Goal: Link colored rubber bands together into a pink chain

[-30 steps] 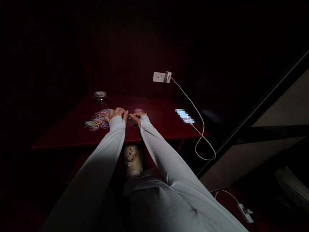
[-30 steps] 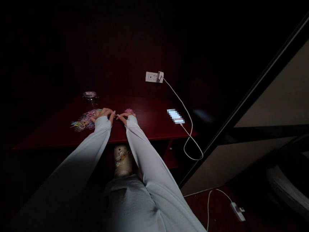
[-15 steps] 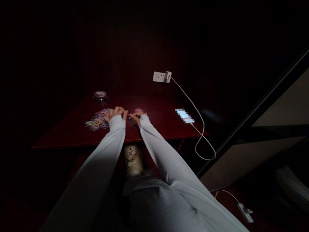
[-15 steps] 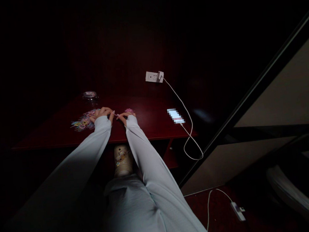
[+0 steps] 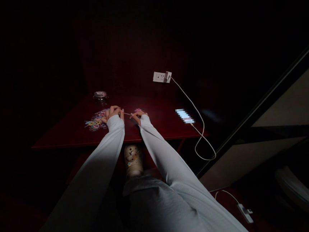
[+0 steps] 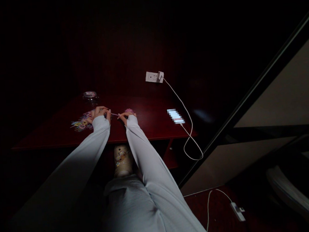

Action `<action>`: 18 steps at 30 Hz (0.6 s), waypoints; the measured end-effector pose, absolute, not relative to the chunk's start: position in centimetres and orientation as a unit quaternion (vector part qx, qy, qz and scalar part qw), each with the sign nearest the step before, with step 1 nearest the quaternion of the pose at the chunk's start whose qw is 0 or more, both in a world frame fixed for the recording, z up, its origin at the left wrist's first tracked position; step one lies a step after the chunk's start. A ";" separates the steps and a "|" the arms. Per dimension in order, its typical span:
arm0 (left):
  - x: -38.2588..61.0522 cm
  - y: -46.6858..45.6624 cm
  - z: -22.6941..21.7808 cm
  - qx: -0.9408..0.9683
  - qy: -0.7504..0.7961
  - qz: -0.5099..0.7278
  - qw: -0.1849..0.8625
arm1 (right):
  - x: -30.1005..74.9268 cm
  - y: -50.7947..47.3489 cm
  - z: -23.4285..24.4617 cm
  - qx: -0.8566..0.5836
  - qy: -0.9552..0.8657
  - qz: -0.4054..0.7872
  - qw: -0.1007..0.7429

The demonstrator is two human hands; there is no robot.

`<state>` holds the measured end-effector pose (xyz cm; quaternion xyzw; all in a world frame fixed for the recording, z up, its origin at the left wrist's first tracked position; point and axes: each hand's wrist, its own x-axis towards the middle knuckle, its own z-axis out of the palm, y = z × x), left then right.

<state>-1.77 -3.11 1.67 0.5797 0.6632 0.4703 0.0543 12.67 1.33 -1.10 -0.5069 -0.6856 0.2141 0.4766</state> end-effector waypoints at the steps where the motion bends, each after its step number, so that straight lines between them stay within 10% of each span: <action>1: -1.8 -3.1 1.7 0.575 0.665 0.473 0.055 | 12.7 1.3 -1.1 -0.506 -0.683 0.214 0.481; 18: -2.0 -2.8 1.7 0.526 0.671 0.521 0.045 | 13.2 1.7 -1.3 -0.533 -0.595 0.213 0.562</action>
